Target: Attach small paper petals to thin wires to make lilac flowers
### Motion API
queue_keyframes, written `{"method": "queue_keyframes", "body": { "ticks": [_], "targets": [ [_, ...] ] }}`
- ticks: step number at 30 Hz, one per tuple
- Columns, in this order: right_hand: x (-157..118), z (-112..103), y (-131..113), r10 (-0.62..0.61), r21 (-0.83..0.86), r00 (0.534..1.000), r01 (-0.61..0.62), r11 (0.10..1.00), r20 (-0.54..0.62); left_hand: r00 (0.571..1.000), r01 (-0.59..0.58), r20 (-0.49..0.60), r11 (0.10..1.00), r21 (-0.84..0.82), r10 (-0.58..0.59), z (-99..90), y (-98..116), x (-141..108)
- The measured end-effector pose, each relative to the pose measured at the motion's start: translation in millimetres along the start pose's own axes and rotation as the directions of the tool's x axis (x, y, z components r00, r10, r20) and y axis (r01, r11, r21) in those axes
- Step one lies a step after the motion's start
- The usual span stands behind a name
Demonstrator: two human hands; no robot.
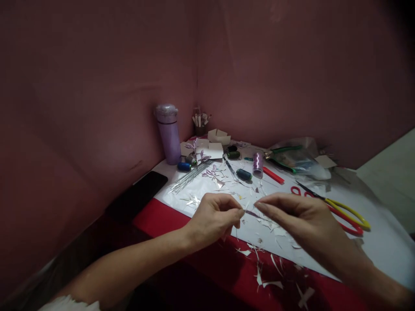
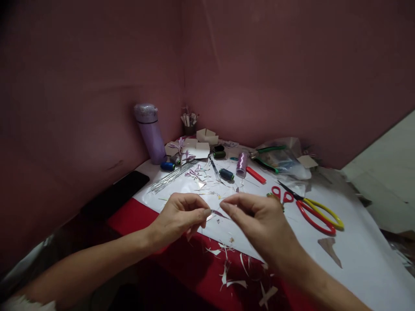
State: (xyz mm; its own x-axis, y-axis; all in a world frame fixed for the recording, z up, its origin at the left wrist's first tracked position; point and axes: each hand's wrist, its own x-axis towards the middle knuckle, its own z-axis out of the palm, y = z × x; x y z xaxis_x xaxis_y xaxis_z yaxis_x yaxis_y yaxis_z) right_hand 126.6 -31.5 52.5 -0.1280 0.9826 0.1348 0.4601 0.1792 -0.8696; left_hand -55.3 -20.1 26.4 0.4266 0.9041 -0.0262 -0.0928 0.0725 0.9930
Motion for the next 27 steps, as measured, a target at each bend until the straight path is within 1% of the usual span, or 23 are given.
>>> {"method": "queue_keyframes", "body": {
  "ticks": [2,3,5,6,8,9,10,12,13,15,16,17,19,22,24,27],
  "targets": [
    [11.6,-8.2,4.0,0.066,0.056,0.995,-0.07,0.996,0.07,0.996,0.053,0.072,0.995,-0.083,-0.047,-0.3,2.2,-1.3],
    [15.3,-8.7,7.5,0.103,0.101,0.988,-0.115,0.988,0.115,0.994,0.069,0.093,0.989,-0.127,-0.058,-0.3,2.9,-1.7],
    [15.8,-1.7,15.8,0.167,0.2,0.969,-0.203,0.959,0.182,0.993,0.075,0.102,0.978,-0.196,-0.055,-0.2,2.9,-1.7],
    [12.3,5.3,20.0,0.201,0.25,0.96,-0.246,0.937,0.193,0.995,0.063,0.089,0.975,-0.213,-0.044,-0.1,2.4,-1.4],
    [-0.5,22.2,25.7,0.251,0.337,0.951,-0.3,0.893,0.182,0.999,0.021,0.029,0.978,-0.21,-0.015,0.0,0.5,0.1],
    [-8.4,30.1,26.6,0.258,0.359,0.952,-0.302,0.883,0.165,1.0,-0.005,-0.015,0.982,-0.188,0.003,-0.1,-0.6,1.1],
    [-15.8,36.4,25.8,0.254,0.363,0.958,-0.287,0.887,0.135,0.998,-0.03,-0.06,0.988,-0.154,0.021,-0.3,-1.7,2.1],
    [-26.1,41.7,19.9,0.189,0.32,0.981,-0.195,0.927,0.048,0.99,-0.062,-0.129,0.996,-0.063,0.053,-0.8,-3.5,3.8],
    [-27.7,40.2,15.5,0.136,0.28,0.991,-0.131,0.951,0.001,0.989,-0.067,-0.136,0.998,-0.02,0.063,-1.2,-3.9,4.2],
    [-22.8,29.9,6.1,0.034,0.19,0.997,-0.02,0.982,-0.069,0.994,-0.055,-0.097,0.998,0.03,0.057,-1.9,-3.6,4.0],
    [-17.0,22.4,2.2,0.0,0.149,0.997,0.011,0.989,-0.077,0.997,-0.04,-0.062,0.999,0.03,0.042,-2.2,-2.8,3.4],
    [-9.9,14.3,-0.5,-0.013,0.118,0.998,0.02,0.993,-0.058,0.999,-0.021,-0.028,1.0,0.017,0.021,-2.4,-1.8,2.7],
    [5.5,-0.5,-2.1,0.044,0.089,0.998,-0.048,0.995,0.046,1.0,0.024,0.02,0.999,-0.023,-0.024,-2.8,0.0,0.9],
    [22.4,-12.4,3.9,0.184,0.071,0.962,-0.201,0.977,0.2,0.994,0.086,0.073,0.995,-0.051,-0.082,-3.0,0.8,-1.1],
    [27.3,-12.9,11.1,0.241,0.077,0.941,-0.265,0.961,0.236,0.989,0.115,0.102,0.991,-0.061,-0.109,-2.9,0.1,-1.6],
    [26.9,-6.7,22.8,0.278,0.145,0.922,-0.324,0.935,0.269,0.984,0.136,0.128,0.983,-0.12,-0.121,-2.1,-0.6,-1.5]
  ]
}}
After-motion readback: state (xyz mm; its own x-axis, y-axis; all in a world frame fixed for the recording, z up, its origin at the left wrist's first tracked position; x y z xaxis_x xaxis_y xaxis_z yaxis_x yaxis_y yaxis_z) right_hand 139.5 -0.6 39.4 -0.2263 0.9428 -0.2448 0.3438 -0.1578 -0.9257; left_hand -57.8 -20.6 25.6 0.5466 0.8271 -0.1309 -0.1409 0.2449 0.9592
